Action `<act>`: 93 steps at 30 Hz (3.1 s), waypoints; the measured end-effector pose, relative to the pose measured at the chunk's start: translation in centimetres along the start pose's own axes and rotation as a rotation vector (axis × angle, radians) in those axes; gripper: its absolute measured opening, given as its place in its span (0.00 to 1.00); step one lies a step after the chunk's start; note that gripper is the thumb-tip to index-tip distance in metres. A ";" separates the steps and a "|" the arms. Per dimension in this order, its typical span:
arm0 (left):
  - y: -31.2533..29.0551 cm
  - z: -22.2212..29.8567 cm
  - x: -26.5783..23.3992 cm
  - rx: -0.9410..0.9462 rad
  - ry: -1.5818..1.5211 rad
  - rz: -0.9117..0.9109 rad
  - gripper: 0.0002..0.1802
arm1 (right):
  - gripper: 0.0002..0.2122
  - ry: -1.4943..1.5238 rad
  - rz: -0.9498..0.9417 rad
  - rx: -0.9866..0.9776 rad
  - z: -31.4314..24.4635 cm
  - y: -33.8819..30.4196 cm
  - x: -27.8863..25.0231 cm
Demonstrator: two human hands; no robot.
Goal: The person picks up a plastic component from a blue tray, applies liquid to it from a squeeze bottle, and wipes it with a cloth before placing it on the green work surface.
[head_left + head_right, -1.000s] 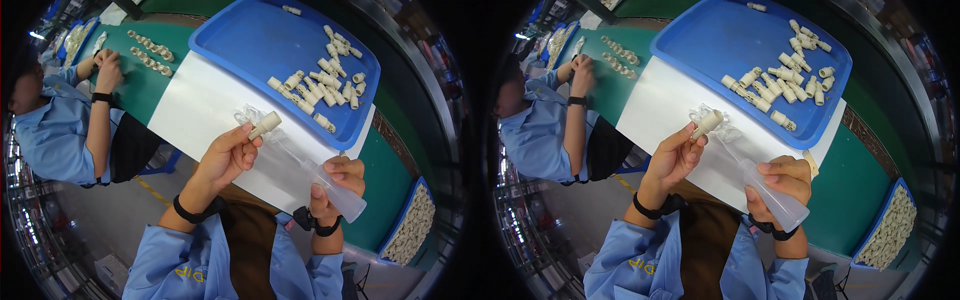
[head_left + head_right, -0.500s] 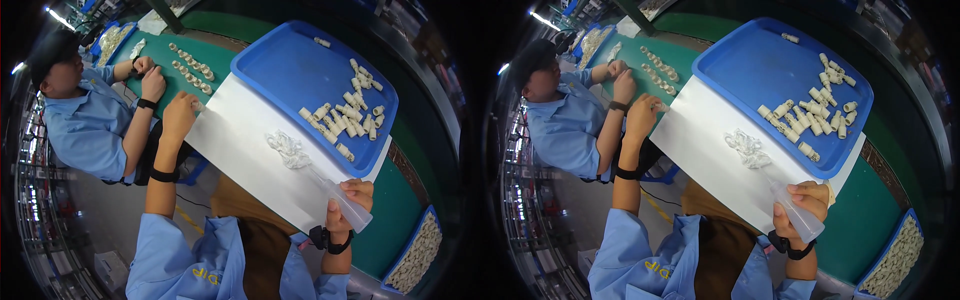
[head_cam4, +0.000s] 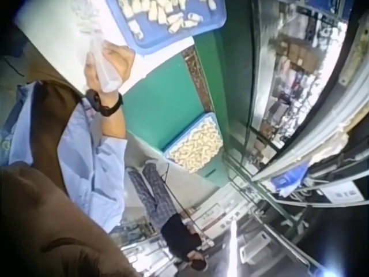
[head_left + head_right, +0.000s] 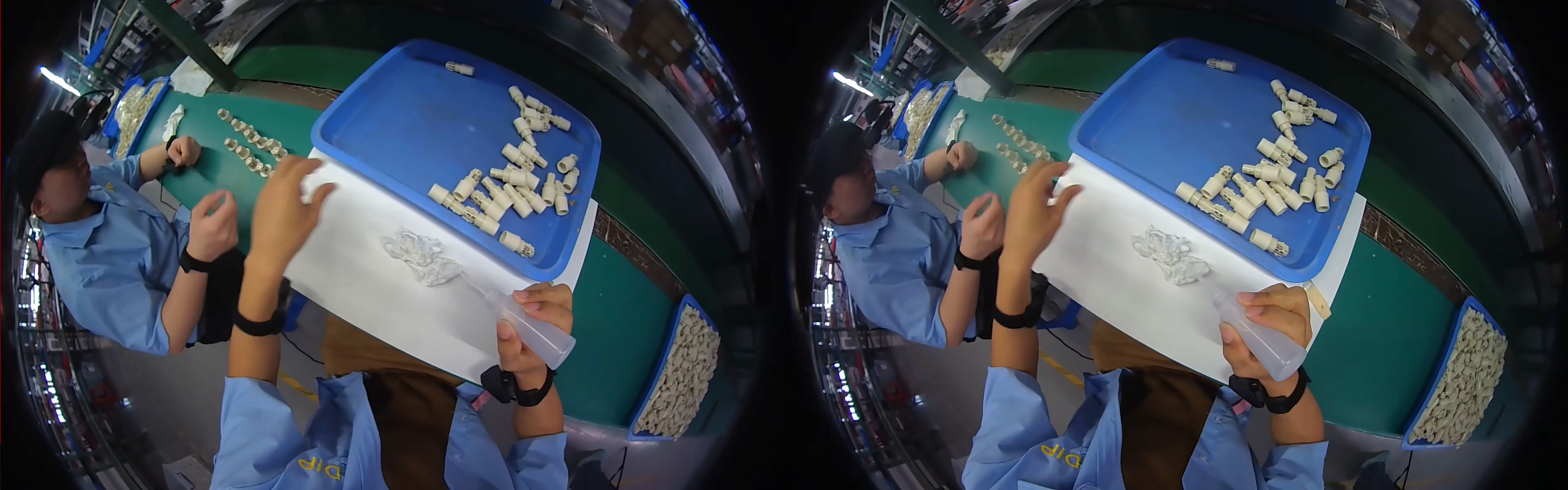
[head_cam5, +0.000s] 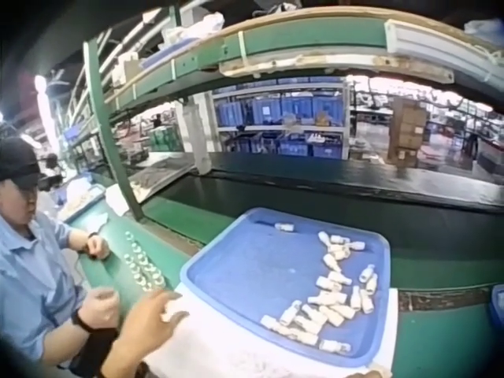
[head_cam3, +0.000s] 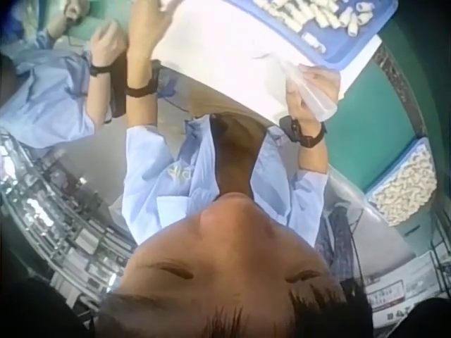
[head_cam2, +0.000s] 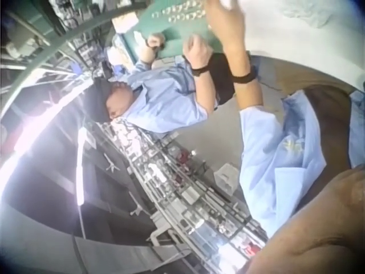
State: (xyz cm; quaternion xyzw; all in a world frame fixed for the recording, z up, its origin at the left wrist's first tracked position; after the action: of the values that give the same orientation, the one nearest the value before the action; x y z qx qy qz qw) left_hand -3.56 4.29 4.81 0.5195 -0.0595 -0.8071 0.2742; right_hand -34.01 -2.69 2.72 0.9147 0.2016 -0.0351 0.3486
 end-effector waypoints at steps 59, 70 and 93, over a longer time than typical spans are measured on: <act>-8.7 6.7 6.6 0.060 -0.388 0.285 0.12 | 0.16 -0.026 -0.143 0.030 0.5 0.2 1.7; -9.4 7.0 6.8 0.111 -0.346 0.249 0.13 | 0.16 0.174 -0.081 0.012 0.3 0.0 1.0; -9.7 8.5 6.9 0.227 -0.268 0.257 0.15 | 0.16 0.114 -0.095 0.023 -0.3 -0.4 1.6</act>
State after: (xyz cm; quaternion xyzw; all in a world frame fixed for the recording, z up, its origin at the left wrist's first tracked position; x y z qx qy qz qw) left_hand -16.83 7.37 -0.60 0.4233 -0.2515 -0.8154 0.3045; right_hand -32.77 -1.68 2.41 0.9085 0.2640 -0.0019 0.3240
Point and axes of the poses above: each hand's wrist, its own y-axis towards the middle knuckle, its own x-axis out of the palm, z = x × y, the point moved 4 cm from there along y, towards the middle knuckle, and after that the axes turned 8 degrees about x, right-handed, at the moved point
